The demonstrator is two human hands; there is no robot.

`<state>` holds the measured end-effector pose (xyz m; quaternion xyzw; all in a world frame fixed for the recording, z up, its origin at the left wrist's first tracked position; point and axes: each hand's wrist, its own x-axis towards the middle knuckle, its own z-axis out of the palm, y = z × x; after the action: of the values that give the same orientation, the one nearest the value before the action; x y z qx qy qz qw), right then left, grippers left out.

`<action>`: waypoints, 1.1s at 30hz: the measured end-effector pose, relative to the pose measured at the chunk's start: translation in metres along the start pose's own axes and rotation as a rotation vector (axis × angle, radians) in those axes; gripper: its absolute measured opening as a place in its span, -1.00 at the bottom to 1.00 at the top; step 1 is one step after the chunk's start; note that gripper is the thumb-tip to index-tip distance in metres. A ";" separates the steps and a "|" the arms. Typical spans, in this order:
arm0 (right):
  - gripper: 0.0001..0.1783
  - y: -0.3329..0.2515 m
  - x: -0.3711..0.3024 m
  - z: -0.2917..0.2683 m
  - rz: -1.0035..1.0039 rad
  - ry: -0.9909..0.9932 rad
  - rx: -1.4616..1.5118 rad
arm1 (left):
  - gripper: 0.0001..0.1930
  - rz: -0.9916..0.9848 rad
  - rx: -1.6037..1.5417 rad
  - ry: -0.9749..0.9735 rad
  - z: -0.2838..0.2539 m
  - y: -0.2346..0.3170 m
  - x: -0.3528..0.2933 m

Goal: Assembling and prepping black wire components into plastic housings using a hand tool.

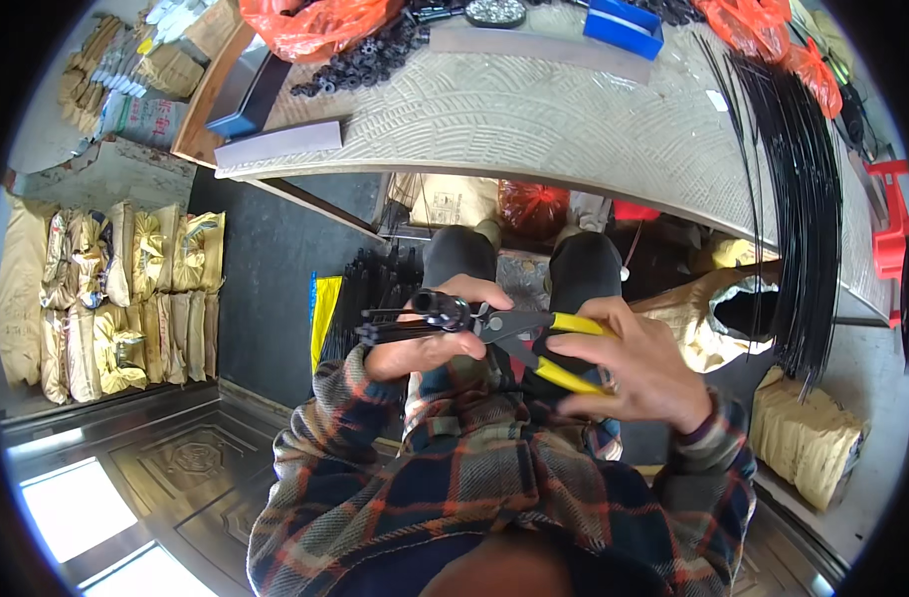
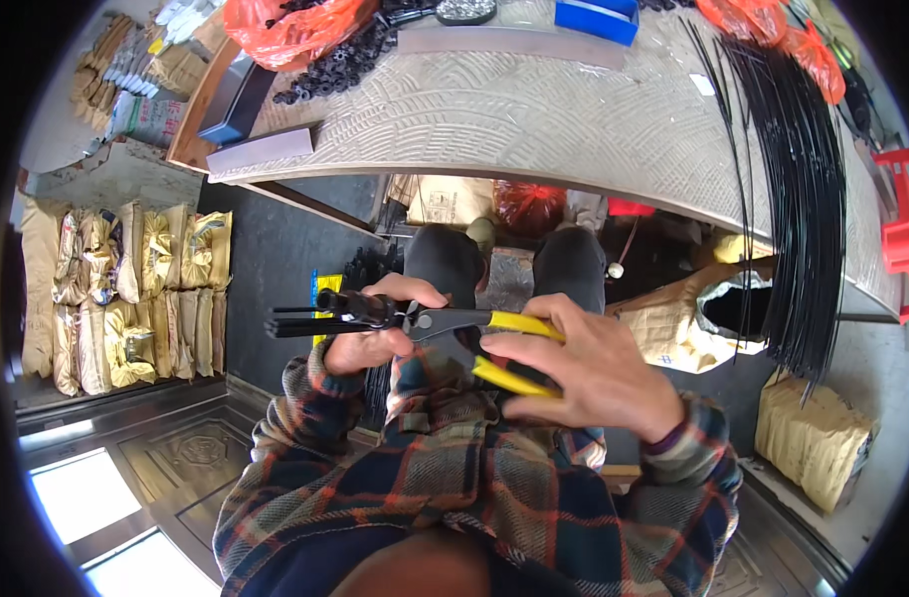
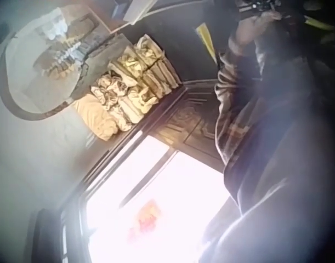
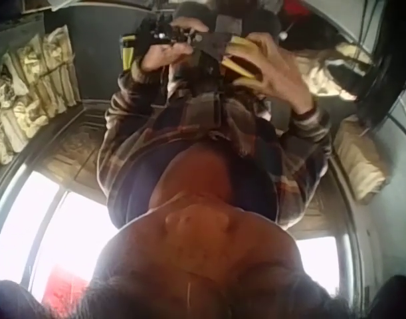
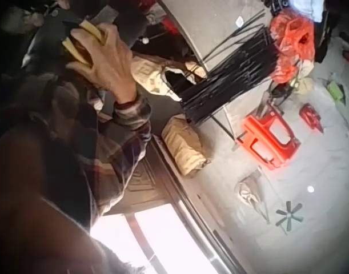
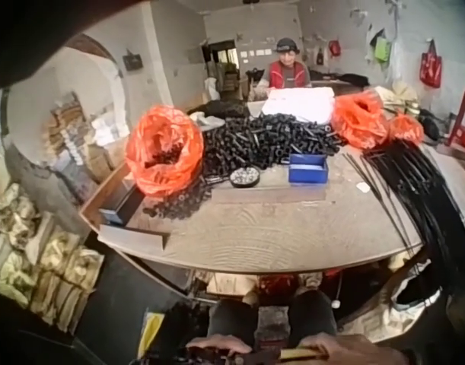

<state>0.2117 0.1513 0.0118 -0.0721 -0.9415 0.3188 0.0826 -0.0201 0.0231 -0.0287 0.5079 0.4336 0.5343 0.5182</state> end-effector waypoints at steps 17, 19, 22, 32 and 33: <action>-0.66 0.007 0.022 0.033 -0.005 0.313 -0.226 | -0.17 0.153 0.154 0.363 0.010 -0.008 0.006; -0.68 0.004 0.019 0.005 0.015 0.122 -0.042 | -0.19 0.091 0.112 0.322 0.009 0.001 0.004; -0.78 0.006 0.024 -0.016 0.105 -0.251 0.313 | -0.24 0.063 0.038 0.357 0.013 -0.004 0.002; -0.54 -0.017 0.024 0.095 0.152 -0.291 2.008 | -0.34 0.072 -0.179 0.230 -0.006 -0.015 0.010; -0.55 -0.019 0.028 0.100 0.146 -0.285 2.017 | -0.34 0.090 -0.195 0.237 -0.008 -0.020 0.010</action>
<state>0.1630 0.0829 -0.0520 0.0126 -0.2287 0.9730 -0.0276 -0.0256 0.0354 -0.0480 0.4074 0.4145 0.6530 0.4857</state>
